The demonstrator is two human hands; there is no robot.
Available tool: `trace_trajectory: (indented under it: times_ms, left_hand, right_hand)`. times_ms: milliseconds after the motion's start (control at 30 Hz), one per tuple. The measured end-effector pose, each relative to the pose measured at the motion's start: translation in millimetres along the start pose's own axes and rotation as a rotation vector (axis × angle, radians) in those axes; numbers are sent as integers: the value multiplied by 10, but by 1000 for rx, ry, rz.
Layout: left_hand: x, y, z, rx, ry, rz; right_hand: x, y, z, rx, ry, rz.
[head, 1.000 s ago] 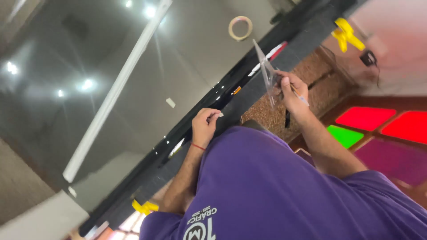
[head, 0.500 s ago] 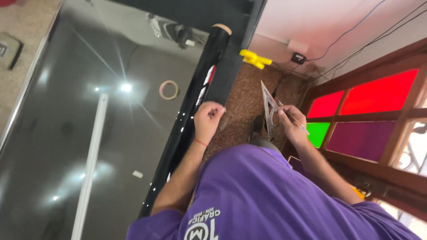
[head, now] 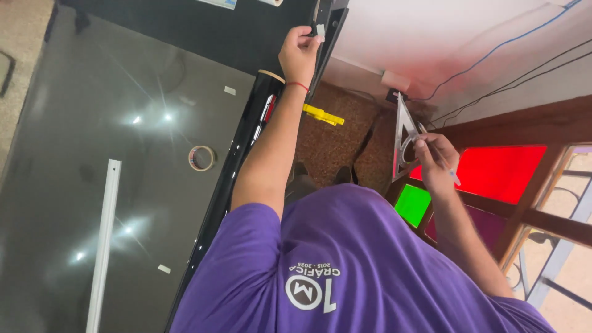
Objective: Measuring and cutting black vinyl film on a glass table using a ruler, pencil, and utility knife.
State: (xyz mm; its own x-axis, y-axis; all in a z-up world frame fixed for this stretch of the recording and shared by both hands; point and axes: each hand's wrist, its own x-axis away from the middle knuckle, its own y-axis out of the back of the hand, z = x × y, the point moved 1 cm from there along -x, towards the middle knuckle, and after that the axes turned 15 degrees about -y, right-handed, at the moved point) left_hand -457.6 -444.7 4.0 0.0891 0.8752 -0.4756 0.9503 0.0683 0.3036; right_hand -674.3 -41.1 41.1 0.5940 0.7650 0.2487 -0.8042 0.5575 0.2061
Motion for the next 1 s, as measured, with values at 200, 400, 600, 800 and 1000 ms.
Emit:
trace_trajectory:
  times_ms: [200,400,600,800,1000]
  left_hand:
    - [-8,-50,69,-194,-11,20]
    - [159,91,15,-168,76,28]
    - [1668,1112,-1142,563,280,114]
    - [3331,2066,-1249,564,396,-122]
    - [3679,3233,-1844,-44,361,-397]
  right_hand:
    - [-23,-106,-29,-1,-106,1]
    - [-255,-370,124,106,-45,144]
    - [-611,-955,297,214,85,370]
    - [-321,-2099,361,190,187,888]
    - [832,-3157,864,321,533,1238]
